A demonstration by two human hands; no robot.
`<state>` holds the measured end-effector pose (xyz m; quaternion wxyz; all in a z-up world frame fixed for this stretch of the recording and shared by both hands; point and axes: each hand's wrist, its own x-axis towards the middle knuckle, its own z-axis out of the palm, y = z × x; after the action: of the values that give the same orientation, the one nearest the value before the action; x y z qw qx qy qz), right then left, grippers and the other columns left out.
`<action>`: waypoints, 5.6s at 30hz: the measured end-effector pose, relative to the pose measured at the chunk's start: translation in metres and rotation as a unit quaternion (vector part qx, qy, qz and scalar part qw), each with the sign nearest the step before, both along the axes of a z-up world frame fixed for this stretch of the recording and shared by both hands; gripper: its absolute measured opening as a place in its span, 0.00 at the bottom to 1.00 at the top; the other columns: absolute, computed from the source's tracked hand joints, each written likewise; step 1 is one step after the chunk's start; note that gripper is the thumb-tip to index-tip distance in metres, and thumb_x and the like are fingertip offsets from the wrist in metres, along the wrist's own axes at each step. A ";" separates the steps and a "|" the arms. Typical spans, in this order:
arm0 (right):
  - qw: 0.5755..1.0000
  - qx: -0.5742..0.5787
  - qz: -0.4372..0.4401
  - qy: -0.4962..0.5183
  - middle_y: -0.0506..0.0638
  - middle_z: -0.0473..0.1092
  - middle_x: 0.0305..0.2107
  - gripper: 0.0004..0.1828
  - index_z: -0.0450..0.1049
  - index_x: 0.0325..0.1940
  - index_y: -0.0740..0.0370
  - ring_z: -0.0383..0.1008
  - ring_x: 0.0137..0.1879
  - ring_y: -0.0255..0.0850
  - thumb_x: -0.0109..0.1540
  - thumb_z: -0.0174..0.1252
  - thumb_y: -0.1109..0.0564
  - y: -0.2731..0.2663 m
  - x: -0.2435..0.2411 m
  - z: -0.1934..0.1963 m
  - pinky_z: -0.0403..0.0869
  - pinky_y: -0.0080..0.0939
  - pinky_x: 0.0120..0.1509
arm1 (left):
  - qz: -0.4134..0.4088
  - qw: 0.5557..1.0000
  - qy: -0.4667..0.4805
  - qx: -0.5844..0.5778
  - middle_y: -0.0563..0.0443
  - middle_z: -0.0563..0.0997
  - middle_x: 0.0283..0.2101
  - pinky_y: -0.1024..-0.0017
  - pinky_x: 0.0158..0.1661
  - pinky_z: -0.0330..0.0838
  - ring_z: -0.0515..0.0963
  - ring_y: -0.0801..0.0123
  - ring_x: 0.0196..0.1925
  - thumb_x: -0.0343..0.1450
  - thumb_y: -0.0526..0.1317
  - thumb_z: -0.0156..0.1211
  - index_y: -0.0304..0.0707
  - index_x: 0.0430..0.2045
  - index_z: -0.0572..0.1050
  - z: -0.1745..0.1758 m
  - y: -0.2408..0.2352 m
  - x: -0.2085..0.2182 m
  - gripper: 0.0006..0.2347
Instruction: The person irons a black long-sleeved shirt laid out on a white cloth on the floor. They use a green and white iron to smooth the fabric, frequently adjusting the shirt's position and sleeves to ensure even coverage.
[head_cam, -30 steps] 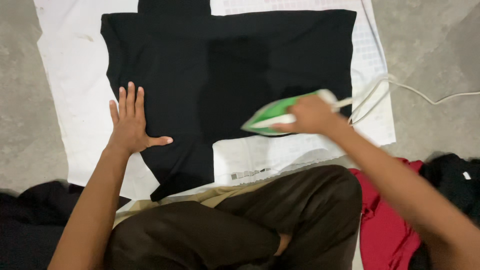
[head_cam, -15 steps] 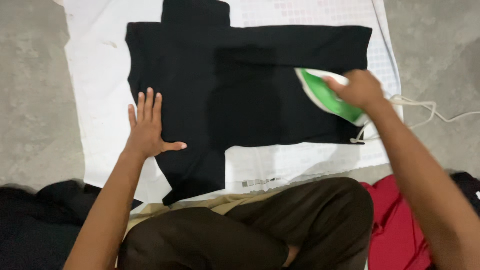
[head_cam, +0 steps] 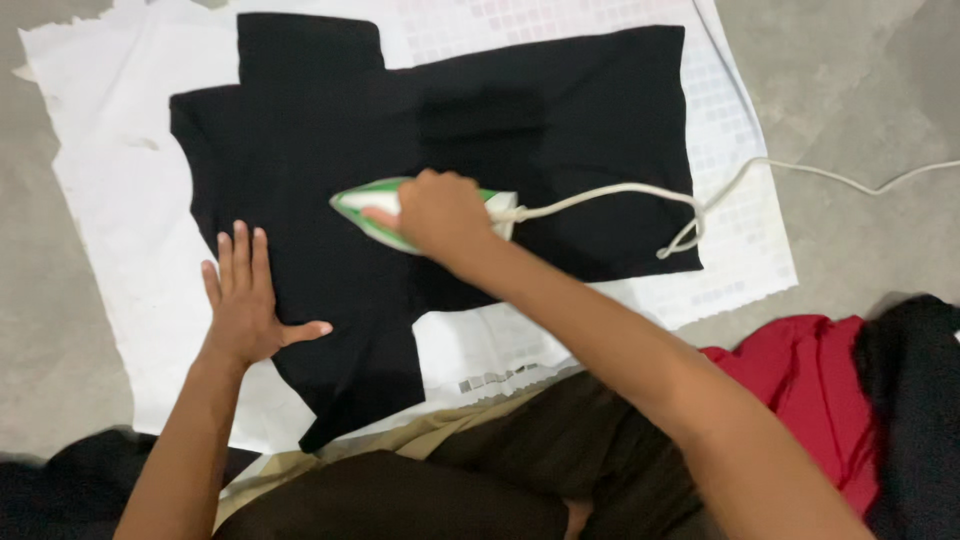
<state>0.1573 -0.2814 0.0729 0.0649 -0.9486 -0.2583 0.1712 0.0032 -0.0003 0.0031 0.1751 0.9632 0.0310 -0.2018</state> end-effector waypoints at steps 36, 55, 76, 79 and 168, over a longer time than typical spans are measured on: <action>0.998 -0.052 0.047 -0.002 0.64 0.80 0.36 0.47 0.85 0.42 0.62 0.83 0.47 0.65 0.61 0.45 0.17 0.038 0.038 0.012 0.79 0.65 0.50 | -0.012 0.999 0.015 0.039 0.46 0.27 0.82 0.41 0.76 0.27 0.26 0.52 0.83 0.47 0.81 0.65 0.43 0.79 0.30 -0.004 0.008 -0.001 0.71; 0.976 -0.178 -0.100 0.073 0.65 0.82 0.42 0.45 0.88 0.42 0.57 0.81 0.55 0.65 0.62 0.43 0.18 -0.202 0.075 0.044 0.76 0.62 0.62 | -0.010 0.999 0.034 0.041 0.45 0.27 0.82 0.37 0.75 0.26 0.26 0.50 0.83 0.46 0.79 0.68 0.42 0.78 0.29 -0.007 0.008 0.000 0.72; 0.961 -0.239 -0.071 0.118 0.57 0.75 0.20 0.48 0.77 0.20 0.63 0.76 0.29 0.49 0.60 0.43 0.16 -0.207 0.028 0.052 0.68 0.47 0.37 | -0.045 0.996 -0.069 0.020 0.41 0.24 0.81 0.38 0.73 0.22 0.22 0.50 0.82 0.52 0.79 0.67 0.33 0.76 0.27 -0.023 0.012 -0.012 0.70; 0.978 -0.199 -0.006 0.069 0.61 0.82 0.39 0.43 0.86 0.43 0.59 0.83 0.51 0.58 0.62 0.46 0.19 -0.118 0.016 0.048 0.79 0.57 0.59 | -0.016 0.998 0.024 0.058 0.44 0.28 0.82 0.41 0.77 0.27 0.27 0.50 0.83 0.48 0.82 0.65 0.40 0.78 0.30 -0.004 0.008 0.000 0.72; 0.677 0.410 -0.608 -0.052 0.43 0.52 0.15 0.38 0.55 0.17 0.56 0.51 0.24 0.33 0.78 0.53 0.40 -0.313 0.010 0.100 0.53 0.35 0.30 | -0.316 0.917 -0.109 -0.220 0.38 0.68 0.65 0.49 0.57 0.67 0.74 0.46 0.61 0.72 0.37 0.66 0.42 0.72 0.57 -0.002 -0.396 0.327 0.32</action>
<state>0.1672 -0.5944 0.1734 0.5239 -0.7820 0.3283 -0.0789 0.3304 -0.3959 0.0015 0.3119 0.8761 -0.3389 -0.1424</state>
